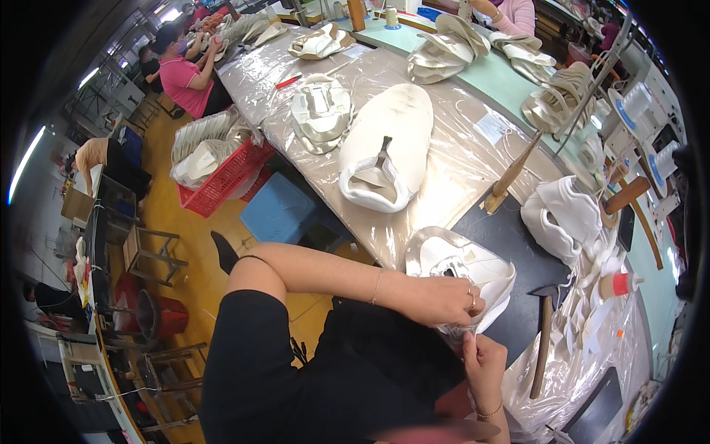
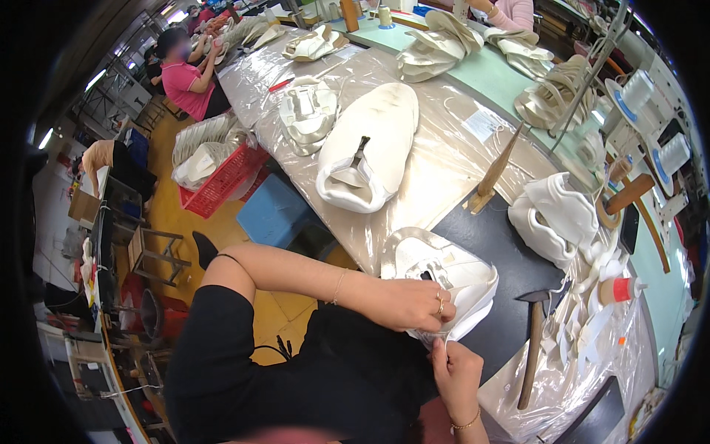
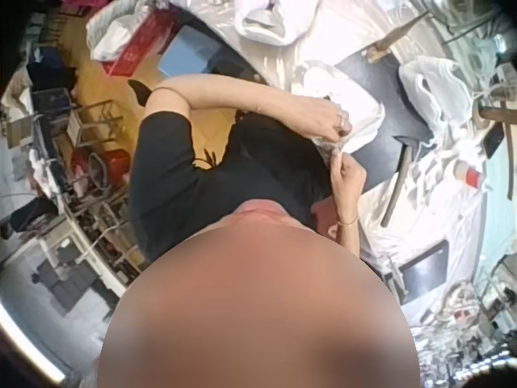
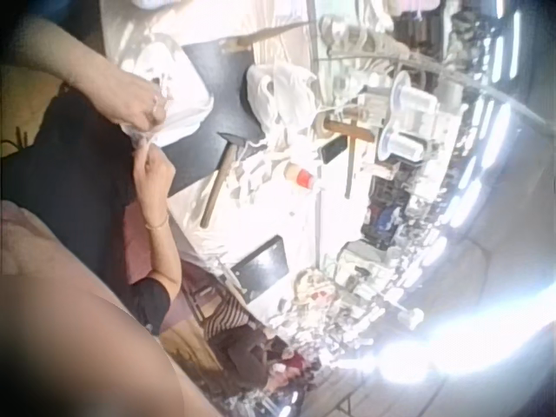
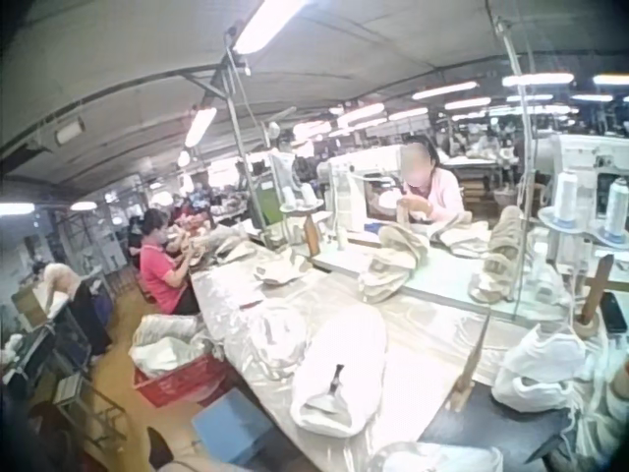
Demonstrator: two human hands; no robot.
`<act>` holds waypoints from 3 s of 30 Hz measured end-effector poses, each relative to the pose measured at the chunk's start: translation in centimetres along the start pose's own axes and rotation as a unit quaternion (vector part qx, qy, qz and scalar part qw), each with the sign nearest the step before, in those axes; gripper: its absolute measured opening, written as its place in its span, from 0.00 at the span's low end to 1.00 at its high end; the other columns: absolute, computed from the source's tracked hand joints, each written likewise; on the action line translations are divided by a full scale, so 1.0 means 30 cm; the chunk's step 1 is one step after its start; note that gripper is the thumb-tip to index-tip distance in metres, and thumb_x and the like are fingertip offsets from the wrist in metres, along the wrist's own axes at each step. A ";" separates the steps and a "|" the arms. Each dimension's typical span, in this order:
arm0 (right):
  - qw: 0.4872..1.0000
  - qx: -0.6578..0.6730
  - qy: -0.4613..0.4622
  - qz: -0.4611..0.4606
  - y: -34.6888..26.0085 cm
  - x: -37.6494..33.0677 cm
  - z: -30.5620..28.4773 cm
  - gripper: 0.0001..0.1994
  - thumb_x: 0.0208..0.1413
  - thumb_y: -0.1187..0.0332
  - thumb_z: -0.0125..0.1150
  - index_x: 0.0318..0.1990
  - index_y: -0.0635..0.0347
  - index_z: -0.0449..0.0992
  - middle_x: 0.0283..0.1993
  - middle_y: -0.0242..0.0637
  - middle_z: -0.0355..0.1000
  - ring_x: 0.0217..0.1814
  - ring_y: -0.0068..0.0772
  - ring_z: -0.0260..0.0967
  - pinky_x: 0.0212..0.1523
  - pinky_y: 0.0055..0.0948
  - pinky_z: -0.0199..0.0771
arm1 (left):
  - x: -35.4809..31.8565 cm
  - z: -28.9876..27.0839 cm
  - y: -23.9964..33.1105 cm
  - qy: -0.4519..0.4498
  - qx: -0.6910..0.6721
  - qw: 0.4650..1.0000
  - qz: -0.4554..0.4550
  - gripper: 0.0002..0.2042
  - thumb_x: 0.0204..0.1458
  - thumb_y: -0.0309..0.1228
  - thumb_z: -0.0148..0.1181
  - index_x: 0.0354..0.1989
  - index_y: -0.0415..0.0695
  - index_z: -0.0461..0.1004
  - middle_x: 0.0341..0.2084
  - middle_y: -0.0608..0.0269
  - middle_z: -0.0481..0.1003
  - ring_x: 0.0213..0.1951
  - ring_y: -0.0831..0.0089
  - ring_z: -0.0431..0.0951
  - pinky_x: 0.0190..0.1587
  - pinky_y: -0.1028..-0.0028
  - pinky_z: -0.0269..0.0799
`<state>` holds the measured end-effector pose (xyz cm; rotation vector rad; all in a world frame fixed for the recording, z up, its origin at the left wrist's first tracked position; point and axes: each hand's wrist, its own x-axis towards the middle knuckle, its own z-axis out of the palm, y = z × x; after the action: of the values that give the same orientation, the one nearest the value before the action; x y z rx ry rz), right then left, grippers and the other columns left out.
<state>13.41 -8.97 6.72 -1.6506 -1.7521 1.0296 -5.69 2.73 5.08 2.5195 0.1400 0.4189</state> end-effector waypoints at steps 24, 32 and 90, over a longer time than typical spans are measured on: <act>0.991 -0.037 -0.089 -0.094 0.016 0.069 0.019 0.23 0.63 0.56 0.57 0.19 0.63 0.70 0.17 0.49 0.65 0.19 0.54 0.65 0.21 0.42 0.62 | -0.017 -0.007 0.119 -0.010 -0.275 0.883 -0.380 0.06 0.48 0.25 0.61 0.32 0.37 0.73 0.23 0.51 0.78 0.29 0.59 0.82 0.33 0.63 0.74; 0.981 -0.078 -0.068 -0.164 -0.003 0.028 -0.003 0.26 0.54 0.45 0.64 0.17 0.60 0.73 0.14 0.43 0.66 0.15 0.46 0.66 0.18 0.36 0.62 | 0.000 -0.007 0.120 -0.080 -0.160 0.939 -0.292 0.06 0.45 0.31 0.62 0.26 0.41 0.77 0.21 0.51 0.77 0.29 0.51 0.79 0.33 0.57 0.73; 0.968 0.107 -0.164 -0.155 -0.062 0.028 -0.246 0.24 0.62 0.55 0.58 0.15 0.58 0.70 0.13 0.34 0.67 0.14 0.33 0.62 0.18 0.30 0.62 | 0.181 -0.298 0.171 -0.204 -0.200 0.925 -0.249 0.10 0.55 0.33 0.60 0.28 0.39 0.74 0.19 0.57 0.73 0.23 0.62 0.78 0.26 0.67 0.72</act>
<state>18.10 -6.78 12.38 -1.0771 -1.9465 1.3390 -3.44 4.21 16.41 2.0130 0.4669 -0.2610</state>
